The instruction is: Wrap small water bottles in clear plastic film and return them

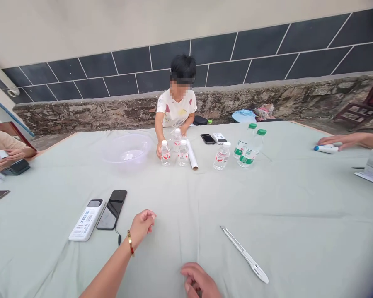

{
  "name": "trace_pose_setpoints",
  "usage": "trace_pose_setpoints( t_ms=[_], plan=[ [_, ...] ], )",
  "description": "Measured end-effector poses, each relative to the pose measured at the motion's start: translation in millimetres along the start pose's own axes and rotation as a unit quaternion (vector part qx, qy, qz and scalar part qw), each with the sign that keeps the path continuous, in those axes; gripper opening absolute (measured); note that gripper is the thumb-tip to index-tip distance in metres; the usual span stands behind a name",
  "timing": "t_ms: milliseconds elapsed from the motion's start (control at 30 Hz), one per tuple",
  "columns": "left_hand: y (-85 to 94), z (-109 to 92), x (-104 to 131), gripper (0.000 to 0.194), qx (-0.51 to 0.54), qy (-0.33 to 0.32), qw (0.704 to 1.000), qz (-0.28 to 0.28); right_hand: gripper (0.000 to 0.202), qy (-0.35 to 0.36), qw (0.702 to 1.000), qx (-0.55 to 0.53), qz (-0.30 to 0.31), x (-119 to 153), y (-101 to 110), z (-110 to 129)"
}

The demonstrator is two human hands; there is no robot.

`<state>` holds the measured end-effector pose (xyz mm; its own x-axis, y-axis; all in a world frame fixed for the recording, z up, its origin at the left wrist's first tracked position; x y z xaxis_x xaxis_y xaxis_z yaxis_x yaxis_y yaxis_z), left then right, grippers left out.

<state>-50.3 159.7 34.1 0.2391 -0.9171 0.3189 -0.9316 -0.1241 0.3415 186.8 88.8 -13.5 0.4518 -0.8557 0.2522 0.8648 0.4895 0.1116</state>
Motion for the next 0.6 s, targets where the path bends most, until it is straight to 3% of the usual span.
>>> trace_pose_setpoints(
  t_ms=[67,133,200,333,433,600],
  plan=[
    [-7.9,20,26,0.016,-0.183,-0.058,0.981,0.013,0.02,-0.02,1.0,0.013,-0.005,2,6,10],
    [-10.6,32,47,0.018,-0.345,-0.127,0.93,0.01,0.023,-0.038,0.999,0.026,-0.023,0,16,20],
    [-13.0,39,63,0.02,-0.438,-0.202,0.876,0.002,0.025,-0.041,0.998,0.033,-0.045,-11,29,34],
    [-19.0,41,80,0.023,-0.5,-0.306,0.81,-0.032,0.031,0.027,0.995,0.025,-0.093,-68,55,70],
    [-22.7,40,82,0.02,-0.507,-0.319,0.799,-0.05,0.035,0.047,0.988,0.024,-0.148,-134,78,87],
    [-29.0,49,82,0.019,-0.504,-0.338,0.791,-0.079,0.042,0.02,0.962,0.031,-0.27,-227,110,88]
  ],
)
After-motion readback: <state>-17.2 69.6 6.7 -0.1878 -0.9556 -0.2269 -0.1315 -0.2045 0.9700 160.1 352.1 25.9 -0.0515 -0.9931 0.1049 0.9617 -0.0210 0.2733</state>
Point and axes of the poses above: each hand's wrist, its own x-axis away from the middle knuckle, its own y-axis out of the back of the hand, z = x × y, the point moved 7 cm from there along -x, towards the middle knuckle, and after that the axes turned 6 degrees about -x, right-handed, at the moved point
